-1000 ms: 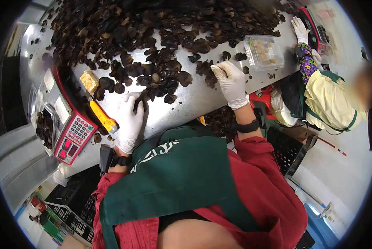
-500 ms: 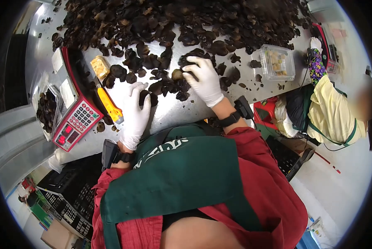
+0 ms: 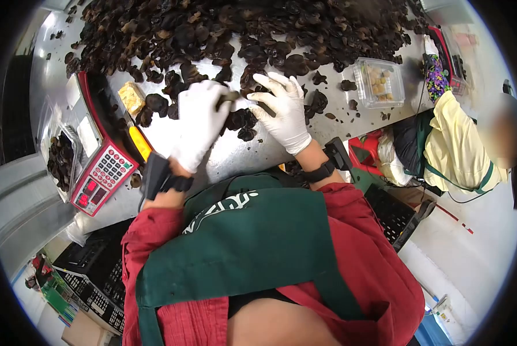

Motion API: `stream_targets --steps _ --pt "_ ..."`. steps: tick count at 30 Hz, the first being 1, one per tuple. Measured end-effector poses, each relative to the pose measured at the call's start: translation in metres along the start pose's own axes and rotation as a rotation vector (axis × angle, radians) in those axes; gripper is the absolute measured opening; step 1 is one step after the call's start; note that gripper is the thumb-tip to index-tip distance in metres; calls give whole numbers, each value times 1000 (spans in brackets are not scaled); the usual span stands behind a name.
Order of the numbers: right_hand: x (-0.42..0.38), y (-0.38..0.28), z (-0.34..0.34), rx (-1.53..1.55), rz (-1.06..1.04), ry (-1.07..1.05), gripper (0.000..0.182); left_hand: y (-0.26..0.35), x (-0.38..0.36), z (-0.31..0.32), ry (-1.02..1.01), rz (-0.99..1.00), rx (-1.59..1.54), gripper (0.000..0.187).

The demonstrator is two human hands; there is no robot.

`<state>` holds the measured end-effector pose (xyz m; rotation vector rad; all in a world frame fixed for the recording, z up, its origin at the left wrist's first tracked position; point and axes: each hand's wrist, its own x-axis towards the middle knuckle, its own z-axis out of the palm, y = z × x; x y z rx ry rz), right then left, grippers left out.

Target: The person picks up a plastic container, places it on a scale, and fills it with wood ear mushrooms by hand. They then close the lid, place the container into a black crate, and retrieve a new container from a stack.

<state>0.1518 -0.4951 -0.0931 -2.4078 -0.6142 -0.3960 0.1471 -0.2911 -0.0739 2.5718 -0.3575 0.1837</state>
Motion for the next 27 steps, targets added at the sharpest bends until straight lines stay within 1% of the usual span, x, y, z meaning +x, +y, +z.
stream_targets --steps 1,3,5,6,7,8,9,11,12,13,14,15,17,19,21,23,25,26,27 --pt "1 -1 -1 2 8 5 17 2 0 -17 150 40 -56 14" --pt "0 -4 -1 -5 0 7 20 -13 -16 -25 169 -269 -102 18" --pt "3 -9 11 19 -81 12 19 -27 -28 -40 153 -404 -251 20" --pt "5 -16 17 20 -77 -50 19 -28 -33 -46 187 -400 -293 18" --pt "8 -24 24 21 -74 -112 20 -35 -40 -47 185 -440 -327 16" --pt "11 -30 31 -44 -49 -205 24 -36 -45 -47 172 -469 -342 16" --pt "12 -37 39 -130 -37 -281 21 -36 -51 -48 159 -498 -359 15" --pt "15 -39 51 -131 -75 -240 15 -30 -60 -46 163 -547 -488 14" --pt "18 -36 52 -130 -84 -238 15 -28 -65 -44 149 -588 -481 11" --pt "23 -36 46 0 -15 -215 13 -30 -72 -40 157 -570 -533 12" --pt "27 -35 38 128 56 -192 11 -28 -77 -39 145 -586 -515 13" --pt "30 -35 30 197 64 -161 11 -26 -79 -39 133 -599 -500 15" --pt "28 -30 19 377 229 -175 13 -20 -81 -39 133 -565 -510 17" --pt "20 -26 8 527 316 -130 14 -15 -81 -37 131 -527 -515 19" --pt "7 -19 -5 580 353 -112 14 -7 -79 -34 113 -548 -634 20" --pt "-7 -10 -22 614 444 -106 14 15 -69 -42 -5 -606 -660 19" --pt "-19 -1 -46 567 529 -72 14 27 -65 -28 -109 -585 -773 17" --pt "-25 5 -55 555 511 7 14 35 -58 -21 -167 -490 -755 17" --pt "-30 12 -67 519 558 15 14 43 -53 -20 -266 -393 -633 19"
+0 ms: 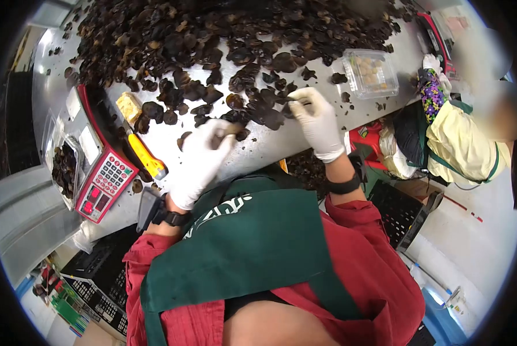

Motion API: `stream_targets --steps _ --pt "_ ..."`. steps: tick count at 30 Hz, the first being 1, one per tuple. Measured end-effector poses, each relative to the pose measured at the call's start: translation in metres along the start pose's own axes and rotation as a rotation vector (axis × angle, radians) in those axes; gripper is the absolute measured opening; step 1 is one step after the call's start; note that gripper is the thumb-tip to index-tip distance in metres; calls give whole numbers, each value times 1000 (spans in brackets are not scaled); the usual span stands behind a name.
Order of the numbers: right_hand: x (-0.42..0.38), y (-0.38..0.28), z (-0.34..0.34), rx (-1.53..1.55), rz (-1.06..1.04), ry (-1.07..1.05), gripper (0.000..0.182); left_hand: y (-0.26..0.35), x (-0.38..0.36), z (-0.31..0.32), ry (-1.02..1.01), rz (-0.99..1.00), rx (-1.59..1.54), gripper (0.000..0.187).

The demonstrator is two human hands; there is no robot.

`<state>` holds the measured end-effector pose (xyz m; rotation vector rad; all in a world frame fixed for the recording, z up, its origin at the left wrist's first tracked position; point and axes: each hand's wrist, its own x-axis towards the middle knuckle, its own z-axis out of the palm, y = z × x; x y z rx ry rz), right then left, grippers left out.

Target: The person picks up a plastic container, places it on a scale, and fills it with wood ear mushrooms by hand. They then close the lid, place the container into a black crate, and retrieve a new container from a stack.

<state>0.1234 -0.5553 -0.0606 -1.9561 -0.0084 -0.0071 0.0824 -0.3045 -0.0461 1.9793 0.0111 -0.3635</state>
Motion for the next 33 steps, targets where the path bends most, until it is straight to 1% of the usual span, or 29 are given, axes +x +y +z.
stream_targets --steps 2,3,4,5,6,7,8,9,10,12,13,14,16,17,18,20,22,23,24,25,26,27,28,30,32,33 --pt "-5 -2 -23 113 94 73 16 18 10 27 -152 249 60 30" --pt "-6 -5 -32 110 53 106 20 28 8 41 -275 282 72 34" --pt "-7 -5 -40 149 42 93 22 36 6 51 -399 315 86 38" --pt "-7 -6 -46 166 70 55 22 39 7 58 -494 418 179 45" --pt "-9 -7 -53 180 99 23 22 47 6 61 -510 452 225 44" --pt "-11 -4 -57 331 188 -34 23 42 6 63 -511 415 179 43" --pt "-14 2 -56 486 275 -91 27 34 8 63 -515 376 134 42" --pt "-16 18 -52 751 247 -137 31 29 9 61 -453 387 157 39" --pt "-20 3 -43 903 317 -52 32 29 11 57 -418 360 206 35" --pt "-21 23 -41 1236 355 -228 28 34 8 48 -425 244 224 26" --pt "-22 21 -39 1285 410 -230 27 32 8 45 -431 247 226 26" --pt "-22 23 -38 1286 409 -225 27 30 7 42 -418 263 261 26" --pt "-24 34 -35 1467 440 -327 25 22 4 35 -405 275 297 25" --pt "-29 38 -34 1220 370 -220 24 13 1 33 -368 194 204 26" --pt "-34 40 -41 1224 369 -224 24 7 -2 29 -327 112 112 27" --pt "-41 31 -65 606 436 -111 23 3 -10 17 -279 135 70 25" --pt "-53 45 -98 89 377 -175 22 -3 -22 1 -195 -66 -24 24" --pt "-60 54 -112 -133 297 -169 18 -10 -28 -6 -139 -24 12 24" --pt "-66 62 -122 -353 214 -162 13 -16 -33 -12 -85 -60 -19 24" --pt "-66 59 -125 -697 60 -62 12 -22 -37 -18 -44 -54 8 24" --pt "-62 50 -125 -804 111 -5 16 -29 -40 -23 -4 -48 37 24" --pt "-55 52 -117 -797 13 56 25 -36 -44 -27 39 -106 59 24" --pt "-44 54 -108 -787 -85 117 34 -45 -45 -28 46 -108 61 24" --pt "-19 43 -68 -620 -240 104 58 -57 -47 -27 113 -96 75 23" --pt "0 35 -19 -584 -194 -42 71 -54 -46 -22 129 -105 73 23" --pt "6 32 4 -618 -265 -83 71 -50 -45 -20 107 -96 96 23"
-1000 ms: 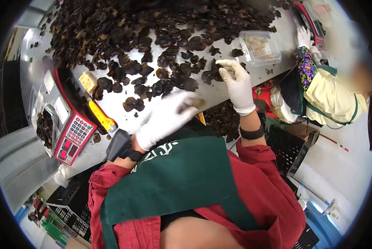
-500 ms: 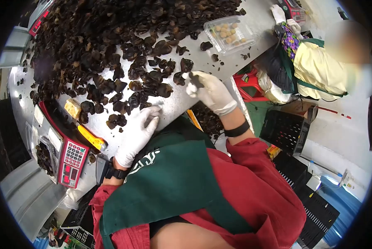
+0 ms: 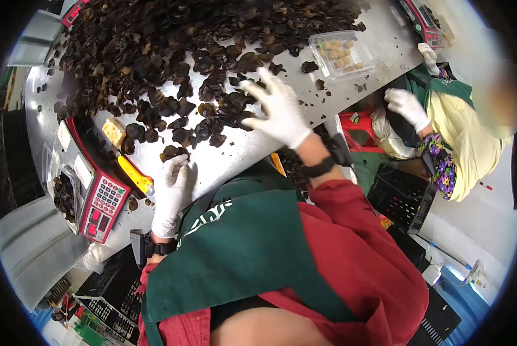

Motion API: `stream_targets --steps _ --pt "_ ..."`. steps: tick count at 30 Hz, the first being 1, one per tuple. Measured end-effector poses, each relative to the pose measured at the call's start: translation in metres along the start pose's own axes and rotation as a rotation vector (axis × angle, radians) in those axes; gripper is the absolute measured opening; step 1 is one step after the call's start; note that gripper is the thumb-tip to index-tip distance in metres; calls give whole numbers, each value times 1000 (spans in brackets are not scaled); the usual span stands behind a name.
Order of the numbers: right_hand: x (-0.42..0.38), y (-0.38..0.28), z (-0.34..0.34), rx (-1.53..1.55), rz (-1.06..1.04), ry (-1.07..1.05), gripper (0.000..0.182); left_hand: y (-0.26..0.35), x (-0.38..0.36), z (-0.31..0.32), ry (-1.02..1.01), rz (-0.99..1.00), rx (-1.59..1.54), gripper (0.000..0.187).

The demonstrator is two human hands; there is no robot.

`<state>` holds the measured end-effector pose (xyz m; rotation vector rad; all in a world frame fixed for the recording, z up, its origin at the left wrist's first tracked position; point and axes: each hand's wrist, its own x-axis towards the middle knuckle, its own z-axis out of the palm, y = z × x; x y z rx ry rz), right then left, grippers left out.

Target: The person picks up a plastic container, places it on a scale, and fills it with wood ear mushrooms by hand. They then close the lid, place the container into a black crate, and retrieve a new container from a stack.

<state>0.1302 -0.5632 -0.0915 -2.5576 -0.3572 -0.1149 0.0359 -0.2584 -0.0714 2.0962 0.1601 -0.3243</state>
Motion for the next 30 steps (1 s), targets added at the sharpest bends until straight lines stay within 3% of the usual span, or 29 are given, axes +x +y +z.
stream_targets --steps 3,4,5,8,13,16,17,19,23,25,30 --pt "15 -33 31 -63 -164 -114 67 5 0 4 -15 14 20 23" --pt "17 -34 40 -75 -243 1 55 5 0 4 -14 21 12 23" --pt "19 -29 45 -70 -252 0 55 5 -1 4 -12 29 3 23" --pt "23 -15 41 21 -172 205 21 4 -6 0 33 25 25 23" --pt "36 -17 37 437 26 278 24 -3 -10 -5 85 -12 11 23" --pt "47 -37 14 1084 529 -66 27 -7 -9 -5 127 42 -52 22" --pt "50 -36 14 1081 518 -73 27 -4 -8 -5 141 60 -40 23" --pt "56 -36 20 1742 823 -260 25 1 -9 -8 177 68 -32 23" --pt "63 -45 34 1963 841 -435 30 9 -21 -19 219 107 -41 23" --pt "66 -65 31 1917 852 -410 32 8 -27 -25 232 82 -54 25" --pt "67 -103 48 1968 762 -612 35 30 -25 -43 277 118 -63 34"
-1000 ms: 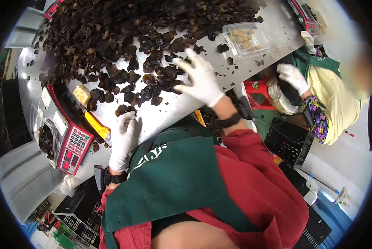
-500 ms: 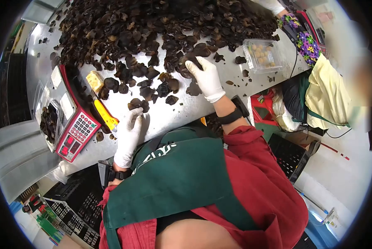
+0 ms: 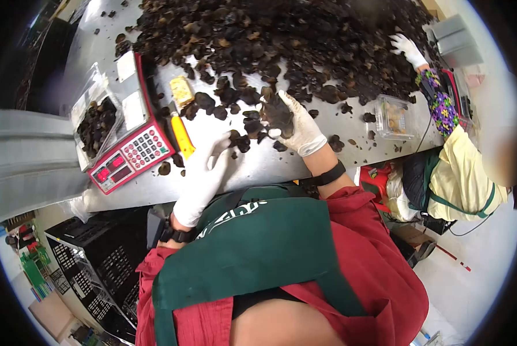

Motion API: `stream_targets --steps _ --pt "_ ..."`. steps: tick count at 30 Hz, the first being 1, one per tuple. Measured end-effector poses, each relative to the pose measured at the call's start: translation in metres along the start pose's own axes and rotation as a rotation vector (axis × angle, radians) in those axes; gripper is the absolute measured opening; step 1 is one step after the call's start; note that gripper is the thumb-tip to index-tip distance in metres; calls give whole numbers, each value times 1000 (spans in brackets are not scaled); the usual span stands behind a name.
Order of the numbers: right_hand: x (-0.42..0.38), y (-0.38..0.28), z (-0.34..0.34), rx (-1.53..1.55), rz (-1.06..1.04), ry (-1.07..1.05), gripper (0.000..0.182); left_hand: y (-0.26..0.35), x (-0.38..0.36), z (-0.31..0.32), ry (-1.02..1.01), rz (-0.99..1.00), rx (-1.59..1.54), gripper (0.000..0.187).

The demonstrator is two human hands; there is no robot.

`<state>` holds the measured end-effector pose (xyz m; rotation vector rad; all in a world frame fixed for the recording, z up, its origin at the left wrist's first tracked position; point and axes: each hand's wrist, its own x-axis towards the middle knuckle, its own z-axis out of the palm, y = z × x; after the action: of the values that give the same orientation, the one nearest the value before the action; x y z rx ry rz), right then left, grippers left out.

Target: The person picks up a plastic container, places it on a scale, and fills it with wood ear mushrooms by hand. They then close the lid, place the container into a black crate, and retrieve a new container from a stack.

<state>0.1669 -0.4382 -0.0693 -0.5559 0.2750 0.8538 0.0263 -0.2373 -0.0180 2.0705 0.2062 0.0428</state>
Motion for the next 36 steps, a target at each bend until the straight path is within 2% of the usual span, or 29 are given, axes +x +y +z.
stream_targets --steps 1,3,5,6,7,9,10,13,15,16,19,22,25,26,29,31,33,34,35,36 --pt "3 11 13 -29 -4 28 36 4 6 -3 9 66 28 38" --pt "7 29 31 -80 48 -90 38 17 15 -7 25 22 -59 41" --pt "12 53 51 -137 31 -46 38 18 22 -13 71 36 37 39" --pt "11 70 65 -175 -65 -37 36 5 27 -19 86 34 24 35" --pt "13 71 60 -257 -79 -128 34 -1 27 -23 65 -3 -35 32" --pt "15 83 58 -357 -176 -26 33 -9 25 -27 44 -44 -131 27" --pt "15 84 54 -353 -184 -14 33 -16 24 -27 29 -41 -134 27" --pt "15 82 47 -487 -269 6 33 -26 20 -31 -20 -119 -462 22" --pt "11 78 59 -421 -324 211 33 -27 19 -38 -55 -234 -546 23" --pt "3 66 52 -404 -197 93 34 -31 18 -39 -55 -300 -563 22" --pt "-2 58 45 -398 -241 80 28 -43 22 -37 3 -360 -744 21" --pt "-10 52 41 -437 -301 138 22 -55 22 -27 79 -300 -731 19" --pt "-18 43 33 -441 -285 134 19 -65 24 -22 44 -278 -649 22" --pt "-26 40 42 -469 -299 201 19 -58 25 -20 41 -317 -682 25" --pt "-40 33 37 -628 -285 136 17 -29 37 -7 -43 -212 -708 26" --pt "-44 36 26 -778 -272 116 16 -10 41 9 -209 -146 -751 29" --pt "-47 45 9 -997 -383 78 17 9 40 18 -433 -219 -654 28" --pt "-58 41 14 -964 -323 89 19 -1 38 29 -468 -298 -710 24" --pt "-69 32 10 -1050 -209 107 22 -3 38 37 -480 -298 -710 24" --pt "-81 23 8 -1059 -199 119 23 -2 37 46 -457 -314 -721 23"
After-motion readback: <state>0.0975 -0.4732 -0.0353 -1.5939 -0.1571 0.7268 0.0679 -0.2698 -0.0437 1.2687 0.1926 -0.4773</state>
